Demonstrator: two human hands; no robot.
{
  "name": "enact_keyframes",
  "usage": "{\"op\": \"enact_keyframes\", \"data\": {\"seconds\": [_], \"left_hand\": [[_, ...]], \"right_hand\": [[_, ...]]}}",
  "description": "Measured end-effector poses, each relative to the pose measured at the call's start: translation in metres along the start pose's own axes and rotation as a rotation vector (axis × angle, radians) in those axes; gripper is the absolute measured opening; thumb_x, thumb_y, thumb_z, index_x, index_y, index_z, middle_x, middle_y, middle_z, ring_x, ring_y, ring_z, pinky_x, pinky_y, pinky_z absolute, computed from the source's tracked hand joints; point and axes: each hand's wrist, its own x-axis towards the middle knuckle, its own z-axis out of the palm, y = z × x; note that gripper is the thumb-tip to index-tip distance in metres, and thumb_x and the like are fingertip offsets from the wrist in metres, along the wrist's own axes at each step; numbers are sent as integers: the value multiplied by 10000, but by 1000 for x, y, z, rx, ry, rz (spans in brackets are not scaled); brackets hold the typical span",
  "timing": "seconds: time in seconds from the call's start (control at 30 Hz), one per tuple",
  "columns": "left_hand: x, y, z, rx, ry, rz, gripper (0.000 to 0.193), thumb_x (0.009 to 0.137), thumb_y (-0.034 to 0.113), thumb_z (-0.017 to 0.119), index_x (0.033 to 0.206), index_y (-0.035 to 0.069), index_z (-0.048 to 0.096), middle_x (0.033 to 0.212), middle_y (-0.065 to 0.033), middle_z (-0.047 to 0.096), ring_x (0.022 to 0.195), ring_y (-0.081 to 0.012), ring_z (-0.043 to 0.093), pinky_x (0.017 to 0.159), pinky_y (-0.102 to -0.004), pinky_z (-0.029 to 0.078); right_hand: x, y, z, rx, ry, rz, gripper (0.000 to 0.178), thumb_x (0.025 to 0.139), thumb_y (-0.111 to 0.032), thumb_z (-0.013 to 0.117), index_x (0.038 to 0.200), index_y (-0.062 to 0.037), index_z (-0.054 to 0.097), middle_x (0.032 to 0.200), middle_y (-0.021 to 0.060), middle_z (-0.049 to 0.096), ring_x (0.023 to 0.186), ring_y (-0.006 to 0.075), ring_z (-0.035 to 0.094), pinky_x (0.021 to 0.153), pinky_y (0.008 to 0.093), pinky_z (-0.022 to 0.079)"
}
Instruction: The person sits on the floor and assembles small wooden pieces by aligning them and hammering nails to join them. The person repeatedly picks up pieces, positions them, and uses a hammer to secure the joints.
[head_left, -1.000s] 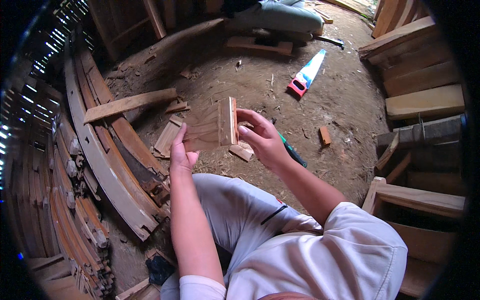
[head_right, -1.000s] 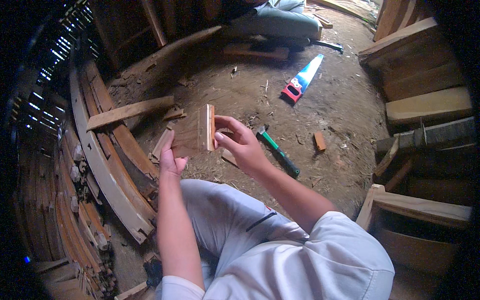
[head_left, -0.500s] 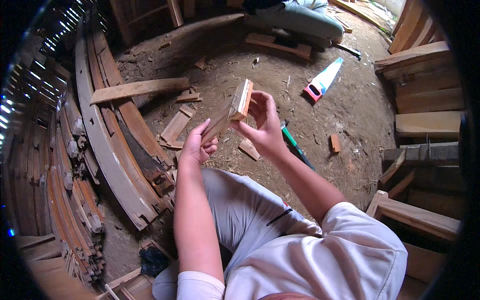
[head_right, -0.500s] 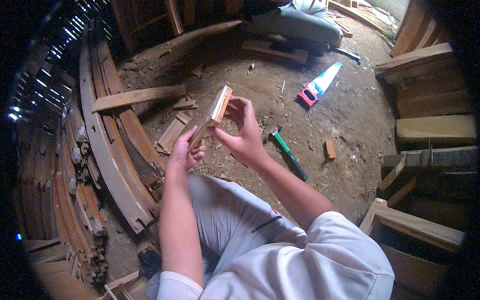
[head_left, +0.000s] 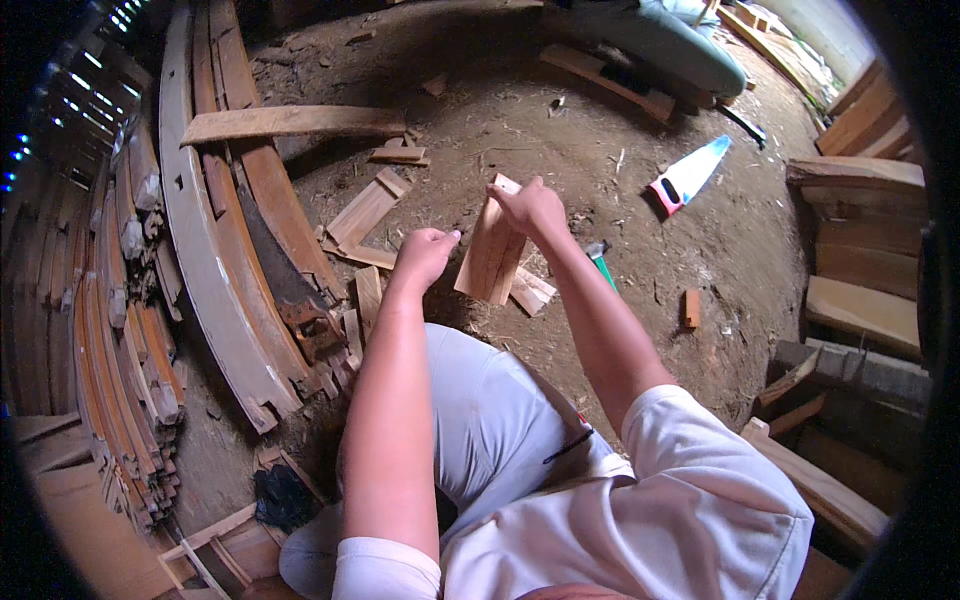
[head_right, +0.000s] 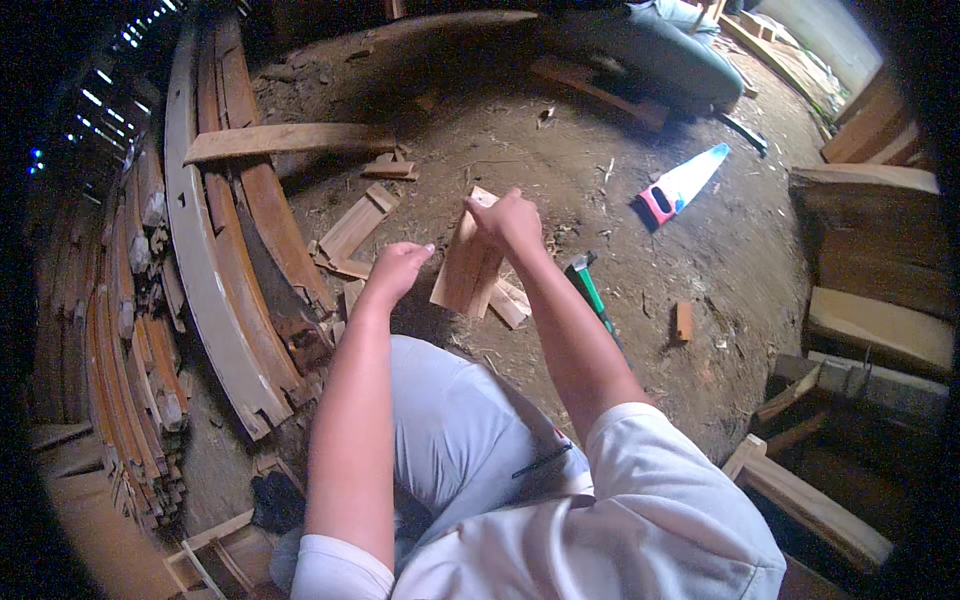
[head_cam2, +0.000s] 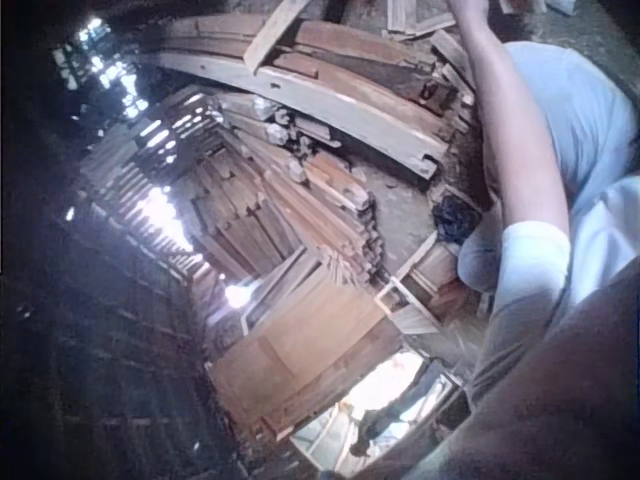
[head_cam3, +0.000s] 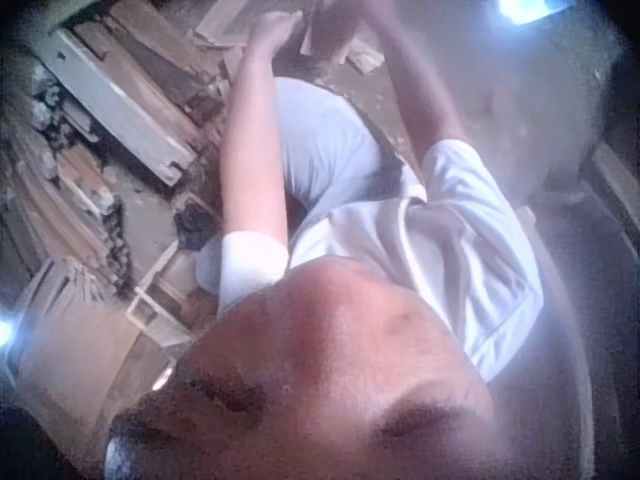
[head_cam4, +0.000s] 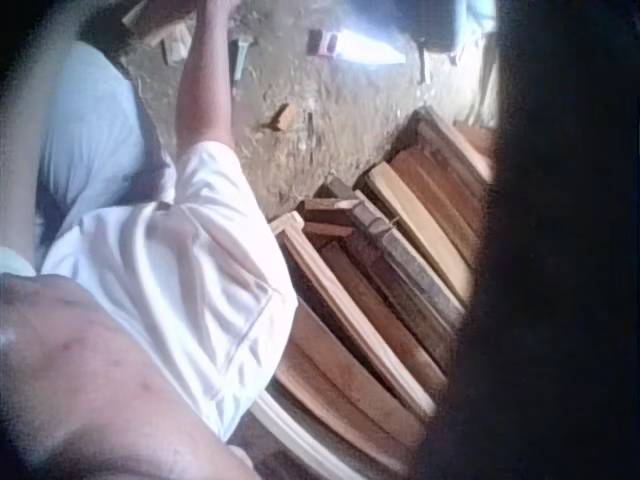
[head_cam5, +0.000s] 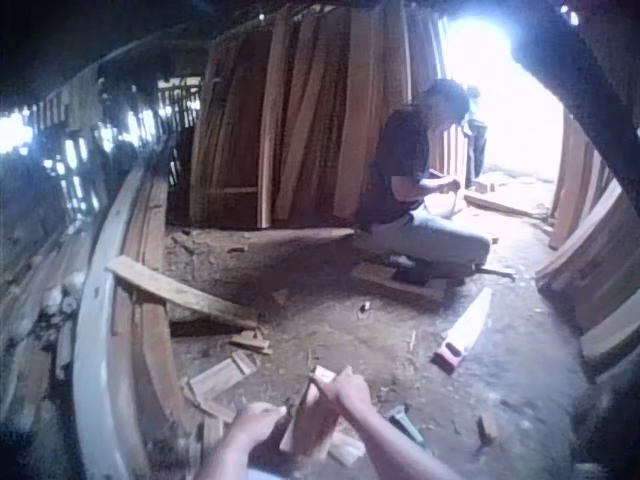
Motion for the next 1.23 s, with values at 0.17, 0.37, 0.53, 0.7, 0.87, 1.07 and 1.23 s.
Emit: {"op": "enact_keyframes", "data": {"seconds": [0.17, 0.37, 0.53, 0.7, 0.87, 1.07, 1.23], "left_hand": [[20, -2, 13, 360, 87, -28, 303, 935, 268, 700, 1032, -8, 775, 1015, -246, 767, 967, -322, 755, 869, -430, 573], [30, 3, 25, 414, 60, -19, 332, 900, 161, 586, 1154, 14, 742, 1199, -273, 732, 1147, -451, 695, 1010, -528, 551], [28, 8, 22, 474, 94, -91, 431, 917, 192, 610, 1274, -39, 679, 1333, -307, 665, 1277, -454, 630, 1121, -515, 495], [32, 6, 49, 677, 68, -62, 614, 933, 300, 708, 1425, -35, 559, 1557, -236, 501, 1514, -398, 374, 1256, -497, 325], [34, 11, 90, 788, 14, -47, 973, 880, 464, 832, 1561, -49, 363, 1610, -237, 417, 1537, -380, 309, 1288, -498, 246], [55, 9, 99, 714, -23, -56, 1190, 794, 487, 905, 1621, -32, 225, 1571, -280, 403, 1499, -431, 337, 1262, -585, 254], [58, 11, 88, 818, -100, -85, 1251, 785, 486, 922, 1670, 18, 173, 1616, -209, 366, 1502, -385, 329, 1281, -504, 244]], "right_hand": [[30, 5, 52, -137, 69, 14, 1035, 837, -834, 671, 1261, 109, 642, 1183, 326, 738, 1152, 437, 730, 981, 513, 585], [32, 12, 64, -210, 83, 5, 886, 873, -757, 702, 1242, 45, 637, 1112, 263, 773, 1065, 431, 760, 899, 506, 617], [0, 64, 22, -191, 114, -134, 732, 978, -641, 660, 1176, 63, 638, 1030, 310, 749, 1004, 470, 746, 839, 537, 595], [-53, 144, -16, -48, 177, -256, 497, 969, -427, 766, 1093, 38, 643, 1012, 281, 720, 938, 468, 707, 837, 542, 556], [-122, 233, -38, -362, 273, -256, 409, 977, -271, 741, 1170, 43, 564, 1133, 262, 605, 1061, 470, 616, 909, 541, 518], [-152, 251, -31, -359, 173, -133, 339, 985, -247, 713, 1119, 17, 547, 1100, 244, 594, 1059, 454, 596, 908, 541, 502], [-137, 259, -16, -394, 180, -163, 306, 977, -207, 705, 1127, 11, 551, 1126, 228, 593, 1064, 439, 593, 933, 540, 487]]}}
